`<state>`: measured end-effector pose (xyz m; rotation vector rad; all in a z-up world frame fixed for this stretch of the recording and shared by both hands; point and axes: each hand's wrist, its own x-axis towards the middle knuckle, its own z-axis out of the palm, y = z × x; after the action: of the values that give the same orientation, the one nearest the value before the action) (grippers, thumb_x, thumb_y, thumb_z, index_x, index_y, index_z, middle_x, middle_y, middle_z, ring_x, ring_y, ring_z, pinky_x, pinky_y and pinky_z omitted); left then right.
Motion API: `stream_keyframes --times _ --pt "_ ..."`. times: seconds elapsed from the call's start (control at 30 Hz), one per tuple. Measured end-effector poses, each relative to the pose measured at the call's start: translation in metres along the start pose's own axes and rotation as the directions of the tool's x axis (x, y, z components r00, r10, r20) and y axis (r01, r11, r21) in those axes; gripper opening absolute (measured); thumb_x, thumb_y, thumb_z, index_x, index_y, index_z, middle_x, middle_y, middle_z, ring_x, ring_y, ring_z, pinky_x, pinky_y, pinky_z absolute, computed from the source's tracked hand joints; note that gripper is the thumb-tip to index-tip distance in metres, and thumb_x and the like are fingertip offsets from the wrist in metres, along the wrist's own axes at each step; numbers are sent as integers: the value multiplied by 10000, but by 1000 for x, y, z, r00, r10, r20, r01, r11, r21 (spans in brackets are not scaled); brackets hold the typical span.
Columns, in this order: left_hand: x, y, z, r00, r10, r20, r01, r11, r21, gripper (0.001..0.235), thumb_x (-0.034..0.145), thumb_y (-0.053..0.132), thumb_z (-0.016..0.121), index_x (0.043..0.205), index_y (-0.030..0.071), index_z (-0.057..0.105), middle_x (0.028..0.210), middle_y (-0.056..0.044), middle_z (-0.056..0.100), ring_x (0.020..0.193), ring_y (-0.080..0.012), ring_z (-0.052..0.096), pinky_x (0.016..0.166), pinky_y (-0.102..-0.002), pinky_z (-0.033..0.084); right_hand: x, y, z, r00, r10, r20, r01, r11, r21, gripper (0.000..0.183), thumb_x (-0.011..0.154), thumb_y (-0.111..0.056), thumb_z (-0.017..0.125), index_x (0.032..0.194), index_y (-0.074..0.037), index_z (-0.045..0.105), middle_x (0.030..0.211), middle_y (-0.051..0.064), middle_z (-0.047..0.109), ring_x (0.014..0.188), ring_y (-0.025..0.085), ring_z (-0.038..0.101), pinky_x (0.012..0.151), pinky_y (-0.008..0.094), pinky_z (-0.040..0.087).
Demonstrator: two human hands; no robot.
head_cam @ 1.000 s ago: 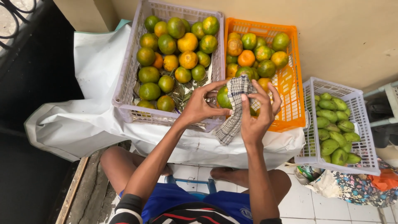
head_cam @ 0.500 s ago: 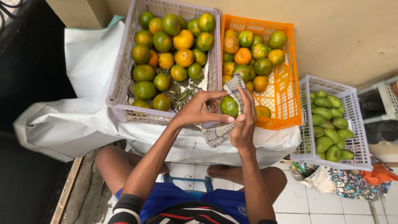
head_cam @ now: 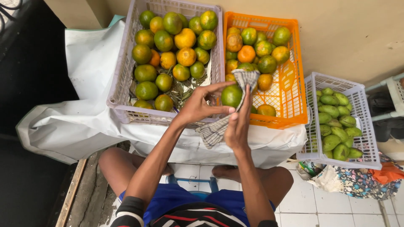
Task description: The person sits on a low stool and wipes several green and orange citrus fruits one by one using a checkered cloth. They pick each fruit from a purple or orange crate, rub it with the cloth, and place it back into the crate.
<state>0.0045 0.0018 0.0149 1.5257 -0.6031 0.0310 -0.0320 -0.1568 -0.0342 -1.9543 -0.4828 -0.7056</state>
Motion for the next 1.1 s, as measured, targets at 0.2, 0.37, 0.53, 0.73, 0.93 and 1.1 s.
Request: stream_keyframes --times 0.2,0.37,0.53,0.73,0.93,1.1 --pt "2 -39 4 995 -66 81 81 977 -198 815 881 145 815 1544 6 362 1364 -351 561 1152 -452 657 859 -448 611 19 6 -10 993 106 53 -116 957 264 801 1065 -571 76 1569 10 298 1593 279 301 1494 434 245 1238 548 159" --pt "1 -38 0 983 -77 -164 51 986 -157 807 755 131 929 1437 55 504 1335 -188 649 1119 -261 700 736 -191 544 -19 1 11 990 96 104 -107 989 105 867 1022 -627 115 1610 10 113 1655 293 107 1517 489 100 1231 585 88" --pt "2 -20 2 992 3 -124 -1 1000 18 756 714 160 962 1393 175 629 1213 -92 747 1077 -152 699 733 -182 514 -5 5 7 992 103 68 -108 991 79 879 1012 -623 121 1600 29 89 1631 330 110 1499 527 114 1217 637 86" --pt "-1 -20 8 995 14 -102 -9 999 50 786 690 185 946 1369 -4 600 1181 -279 714 1046 -343 697 716 -308 515 18 0 -9 991 102 82 -115 977 181 705 1073 -450 73 1519 -13 403 1551 208 414 1477 374 340 1233 479 218" --pt "-1 -61 5 931 59 -361 67 942 328 722 606 212 948 1288 195 711 1063 -40 773 791 -185 650 594 -256 486 -21 11 6 971 8 239 43 977 -207 853 981 -638 194 1621 -74 168 1615 380 97 1417 604 273 1059 717 346" --pt "0 -73 8 975 120 -187 -31 907 420 654 596 117 888 1227 78 725 1129 -155 746 971 -334 672 735 -366 555 12 4 -7 960 -151 236 243 867 -435 773 1032 -586 138 1545 -57 372 1528 342 333 1419 512 374 1100 654 349"
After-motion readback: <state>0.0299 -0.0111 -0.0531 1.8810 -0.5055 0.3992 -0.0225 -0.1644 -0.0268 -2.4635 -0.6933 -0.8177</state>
